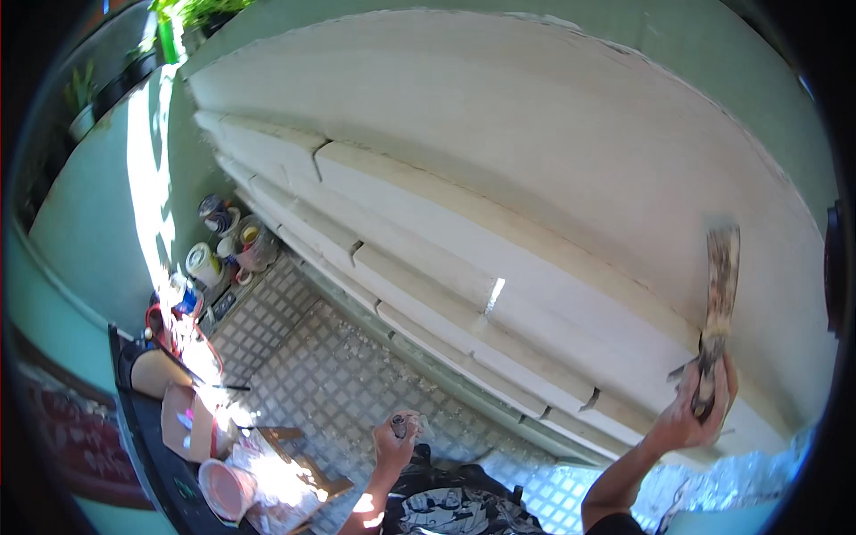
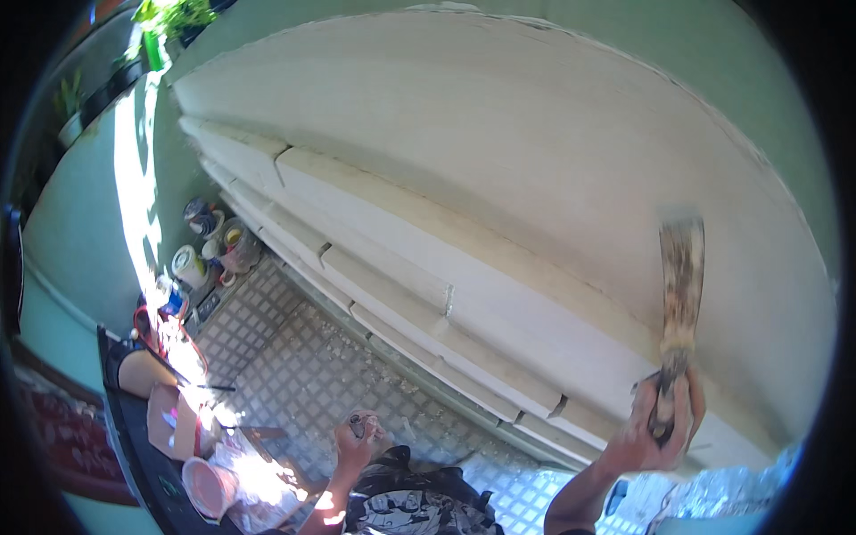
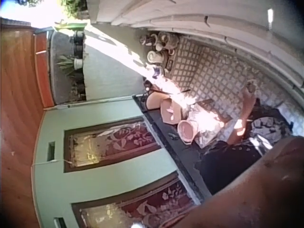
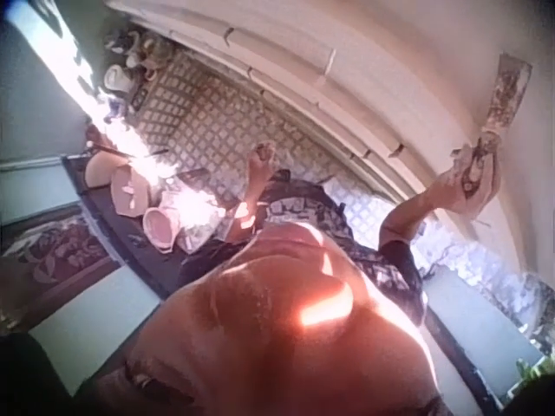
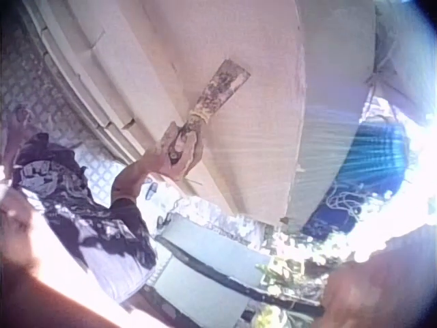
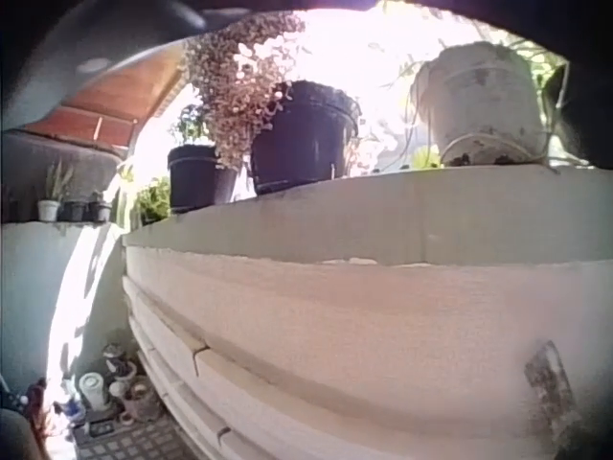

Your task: Applying and smoothing plaster or filler into cracks on a wall surface.

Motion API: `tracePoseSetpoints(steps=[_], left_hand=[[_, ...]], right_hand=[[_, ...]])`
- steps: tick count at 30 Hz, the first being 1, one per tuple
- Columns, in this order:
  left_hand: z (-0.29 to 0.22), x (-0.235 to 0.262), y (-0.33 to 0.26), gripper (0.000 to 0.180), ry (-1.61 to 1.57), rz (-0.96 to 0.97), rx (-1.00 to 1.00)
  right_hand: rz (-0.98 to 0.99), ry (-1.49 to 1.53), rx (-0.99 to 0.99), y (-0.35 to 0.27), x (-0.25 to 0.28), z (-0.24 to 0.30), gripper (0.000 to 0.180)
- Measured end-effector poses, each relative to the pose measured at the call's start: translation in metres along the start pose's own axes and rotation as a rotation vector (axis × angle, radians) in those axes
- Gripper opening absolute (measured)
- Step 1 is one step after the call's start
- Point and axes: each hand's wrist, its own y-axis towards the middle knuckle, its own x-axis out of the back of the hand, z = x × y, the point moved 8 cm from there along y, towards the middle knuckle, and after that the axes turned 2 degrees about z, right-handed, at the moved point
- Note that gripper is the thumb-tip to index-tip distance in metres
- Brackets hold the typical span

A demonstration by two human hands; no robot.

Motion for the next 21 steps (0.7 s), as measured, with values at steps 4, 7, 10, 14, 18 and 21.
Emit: tracePoseSetpoints(steps=[4,7,10,14,18,21], left_hand=[[0.023,0.012,0.011,0.017,-0.068,0.073,0.104],[0.024,0.008,0.020,0.023,-0.061,0.162,0.065],[0.008,-0.001,0.032,0.022,-0.034,0.301,-0.034],[-0.006,0.013,0.039,0.018,0.009,0.351,-0.058],[-0.007,0.044,0.053,0.015,0.156,0.323,-0.026],[0.017,0.058,0.068,0.014,0.068,0.323,-0.016]], right_hand=[[0.015,-0.073,0.147,0.042,-0.064,0.045,0.031],[0.042,0.068,0.193,0.066,-0.111,0.088,0.032],[0.079,0.060,0.154,0.069,-0.121,0.102,0.035],[0.389,-0.058,0.079,0.022,-0.121,0.094,0.038],[0.327,-0.161,-0.039,-0.009,-0.069,0.077,0.032],[-0.197,-0.486,-0.129,-0.003,0.028,0.068,0.029]])
